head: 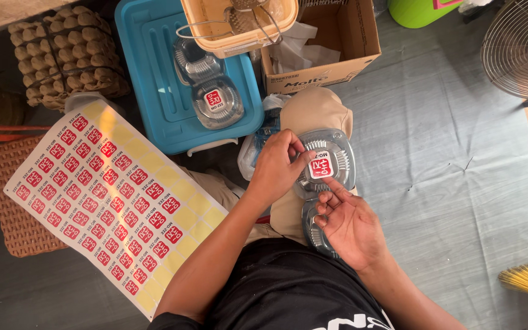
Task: The person sits and repeatedly peels red stickers from a sheet, then presses each sticker onto the center of clear plastic food containers. Labeled containers are placed into a blue bin beside them.
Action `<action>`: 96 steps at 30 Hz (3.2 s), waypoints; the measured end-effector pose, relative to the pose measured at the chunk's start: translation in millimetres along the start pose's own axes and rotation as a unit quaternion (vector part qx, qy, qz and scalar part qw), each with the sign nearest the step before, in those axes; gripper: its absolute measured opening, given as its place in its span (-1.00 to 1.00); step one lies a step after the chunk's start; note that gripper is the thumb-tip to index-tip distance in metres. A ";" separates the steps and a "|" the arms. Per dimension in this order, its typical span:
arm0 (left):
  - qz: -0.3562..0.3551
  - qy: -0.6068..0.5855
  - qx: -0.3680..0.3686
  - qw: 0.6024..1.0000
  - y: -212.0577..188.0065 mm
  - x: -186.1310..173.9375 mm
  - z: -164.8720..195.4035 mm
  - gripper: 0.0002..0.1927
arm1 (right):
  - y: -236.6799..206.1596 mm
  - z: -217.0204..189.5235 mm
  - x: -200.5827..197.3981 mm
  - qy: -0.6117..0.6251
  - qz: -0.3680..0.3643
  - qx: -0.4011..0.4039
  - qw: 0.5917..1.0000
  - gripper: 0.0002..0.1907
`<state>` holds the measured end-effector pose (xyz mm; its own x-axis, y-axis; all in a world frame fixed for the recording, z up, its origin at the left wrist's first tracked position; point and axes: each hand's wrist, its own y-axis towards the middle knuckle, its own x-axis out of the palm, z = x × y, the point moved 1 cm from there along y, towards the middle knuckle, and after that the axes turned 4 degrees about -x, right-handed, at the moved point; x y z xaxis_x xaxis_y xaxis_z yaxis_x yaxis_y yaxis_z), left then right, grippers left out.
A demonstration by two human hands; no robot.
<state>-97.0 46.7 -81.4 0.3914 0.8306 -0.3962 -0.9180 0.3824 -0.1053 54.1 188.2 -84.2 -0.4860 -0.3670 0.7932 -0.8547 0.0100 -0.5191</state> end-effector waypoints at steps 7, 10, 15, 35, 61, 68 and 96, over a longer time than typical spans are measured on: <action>-0.072 0.036 0.015 0.997 0.0 -3.7 -0.8 -0.55 | 1.0 1.7 -0.3 -0.018 0.011 -0.005 1.000 -0.48; -0.083 0.033 0.005 0.996 2.2 -4.7 -0.8 -0.55 | -0.3 1.6 2.9 -0.013 0.002 -0.001 1.000 -0.47; -0.061 0.026 -0.020 0.998 0.5 -0.9 -2.8 -0.64 | -3.6 4.3 5.7 -0.019 0.017 0.008 1.000 -0.41; -0.025 0.104 0.003 0.994 -9.0 1.1 -1.8 -0.33 | 66.3 -35.4 -11.1 -0.697 -0.053 -0.316 0.642 -0.19; 0.016 0.059 0.072 0.996 -18.7 14.4 -31.9 -0.45 | 75.7 -28.1 -25.0 -0.621 -0.074 -0.294 0.723 -0.25; -0.109 0.045 0.065 0.991 -25.4 -8.6 -30.8 -0.14 | 66.3 -24.8 -12.5 -0.688 -0.051 -0.268 0.672 -0.19; 0.086 0.062 0.193 0.975 -64.6 -9.9 -7.0 -0.48 | 71.6 -18.8 -6.6 -0.518 -0.073 -0.250 0.815 -0.49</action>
<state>-42.0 10.9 -77.2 0.2005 0.8498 -0.4875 -0.8679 0.3849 0.3140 -7.4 208.9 -120.6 -0.1791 -0.9838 0.0049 -0.9829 0.1787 -0.0442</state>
